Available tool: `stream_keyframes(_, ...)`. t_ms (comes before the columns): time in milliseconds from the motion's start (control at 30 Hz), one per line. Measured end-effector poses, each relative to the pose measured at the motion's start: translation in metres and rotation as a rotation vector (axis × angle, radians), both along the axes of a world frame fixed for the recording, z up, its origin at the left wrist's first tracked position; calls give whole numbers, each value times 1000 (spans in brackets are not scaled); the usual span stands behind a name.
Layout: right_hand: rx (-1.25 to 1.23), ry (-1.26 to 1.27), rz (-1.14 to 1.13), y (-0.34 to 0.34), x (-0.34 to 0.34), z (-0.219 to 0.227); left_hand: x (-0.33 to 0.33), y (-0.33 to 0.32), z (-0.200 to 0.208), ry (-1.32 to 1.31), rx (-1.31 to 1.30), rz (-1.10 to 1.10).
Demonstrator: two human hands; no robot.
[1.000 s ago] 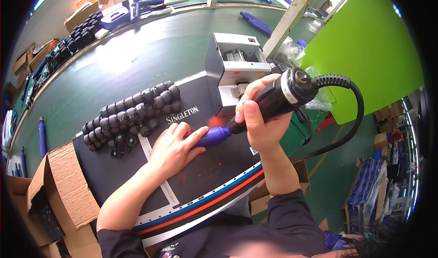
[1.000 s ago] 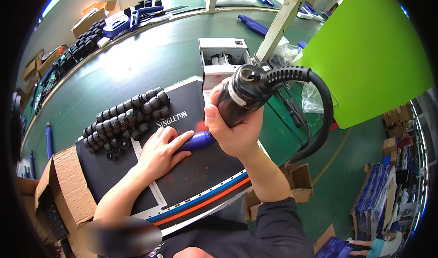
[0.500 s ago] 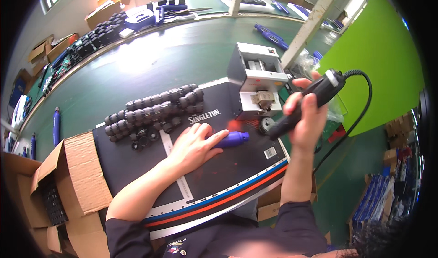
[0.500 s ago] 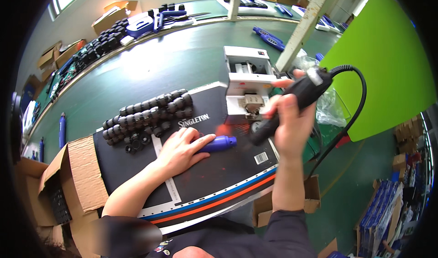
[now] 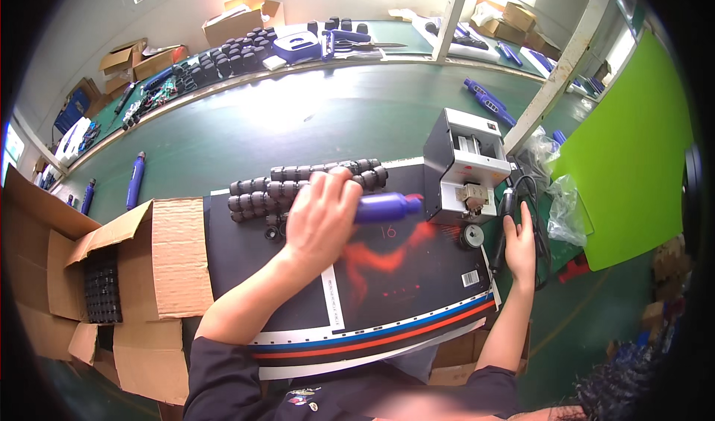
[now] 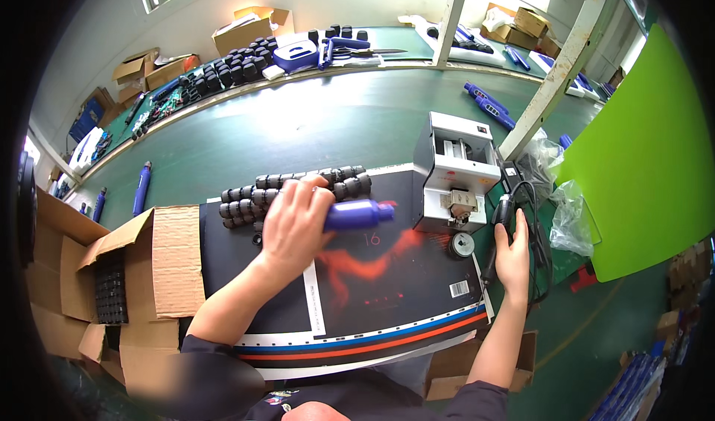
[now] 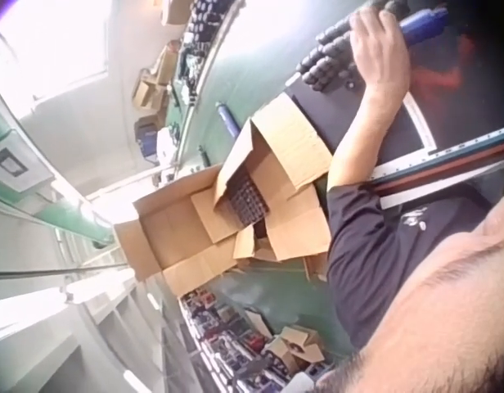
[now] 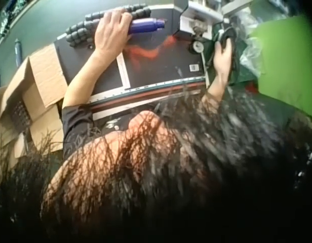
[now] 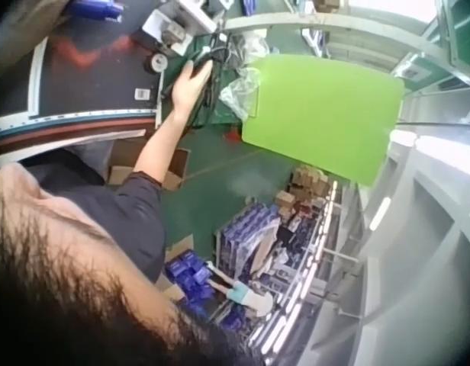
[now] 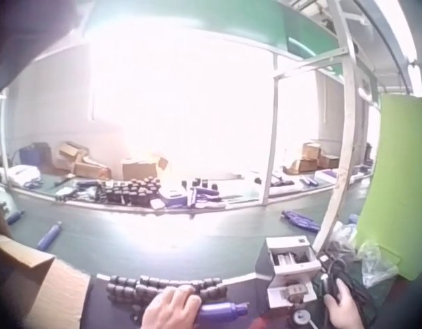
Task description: The person assembles electronic components by soldering wires to a circuit board and attaching parts to a blue cylindrical object, using a soldering iron, tweezers, and a screwdriver.
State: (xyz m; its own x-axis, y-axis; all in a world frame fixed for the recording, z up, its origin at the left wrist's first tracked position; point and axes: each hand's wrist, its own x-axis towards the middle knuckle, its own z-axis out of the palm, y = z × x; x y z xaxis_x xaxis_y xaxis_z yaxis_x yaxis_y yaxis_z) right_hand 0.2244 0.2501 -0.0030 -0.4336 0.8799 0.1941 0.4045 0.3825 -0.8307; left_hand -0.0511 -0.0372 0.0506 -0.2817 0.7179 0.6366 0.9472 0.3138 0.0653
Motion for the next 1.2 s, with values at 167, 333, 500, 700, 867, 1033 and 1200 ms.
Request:
stream_keyframes(167,229,237,147,-45,-14,51,-23,-4,-8,104,-126,173)
stream_keyframes(333,285,194,366,-83,-39,59,-8,0,6,-108,7,-54)
stream_keyframes(500,-236,125,742,-122,-86,48,19,5,-5,-422,123,-427)
stream_keyframes(700,-454,346,710,-105,-80,18,24,12,-15,-618,-63,-209)
stream_keyframes(867,-303,431,724,-92,-66,21,3,9,-26,-307,-48,-187)
stream_keyframes(1033,-288,386,690,-96,-68,23,5,6,-16,-21,-101,-184)
stream_keyframes(1200,-247,337,695,-99,-68,23,4,8,-20,68,-57,-168)
